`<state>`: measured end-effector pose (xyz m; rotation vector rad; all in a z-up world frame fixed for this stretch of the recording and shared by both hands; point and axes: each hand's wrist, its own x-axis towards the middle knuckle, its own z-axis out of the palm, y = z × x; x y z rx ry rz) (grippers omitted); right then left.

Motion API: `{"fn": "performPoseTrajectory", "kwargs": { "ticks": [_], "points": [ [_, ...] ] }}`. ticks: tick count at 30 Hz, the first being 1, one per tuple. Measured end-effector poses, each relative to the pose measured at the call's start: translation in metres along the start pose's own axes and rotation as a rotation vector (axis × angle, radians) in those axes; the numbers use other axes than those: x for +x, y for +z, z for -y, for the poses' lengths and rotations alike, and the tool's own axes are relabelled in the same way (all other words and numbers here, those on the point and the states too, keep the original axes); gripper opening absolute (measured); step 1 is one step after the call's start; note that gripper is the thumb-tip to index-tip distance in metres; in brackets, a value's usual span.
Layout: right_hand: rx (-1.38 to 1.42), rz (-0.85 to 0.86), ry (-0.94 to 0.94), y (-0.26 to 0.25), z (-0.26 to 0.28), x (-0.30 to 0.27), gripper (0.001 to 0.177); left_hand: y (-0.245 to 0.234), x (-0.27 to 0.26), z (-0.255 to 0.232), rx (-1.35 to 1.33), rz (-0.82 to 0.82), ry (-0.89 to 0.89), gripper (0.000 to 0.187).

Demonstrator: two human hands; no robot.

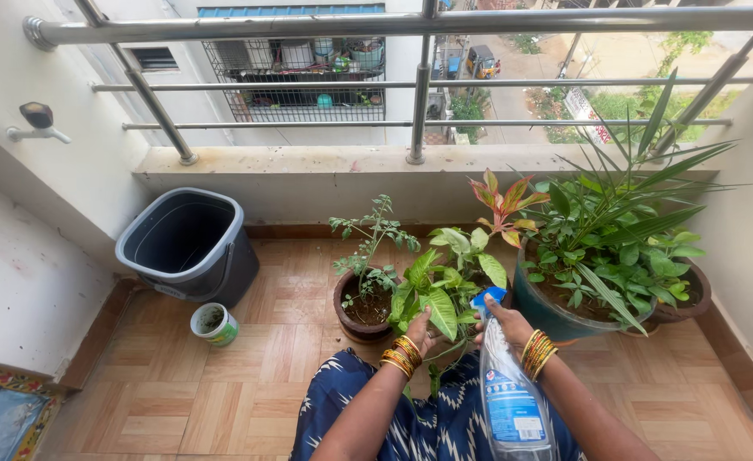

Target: The person sprays water on the leaves of various potted plants using a spray bottle and touches the leaves by hand.

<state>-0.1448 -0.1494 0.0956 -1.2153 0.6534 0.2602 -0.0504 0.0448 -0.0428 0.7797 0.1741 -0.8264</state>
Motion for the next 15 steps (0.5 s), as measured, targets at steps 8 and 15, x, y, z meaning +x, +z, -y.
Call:
{"fn": "performPoseTrajectory", "kwargs": {
  "ticks": [8,15],
  "points": [
    [-0.057,0.035,0.056,0.012,0.004,0.001,0.059,0.01,0.007,0.007,0.103,-0.044,0.109,0.055],
    [-0.1,-0.015,0.057,-0.006,-0.003,0.027,0.062,0.022,0.014,0.02,0.062,-0.033,0.124,0.059]
  ]
}}
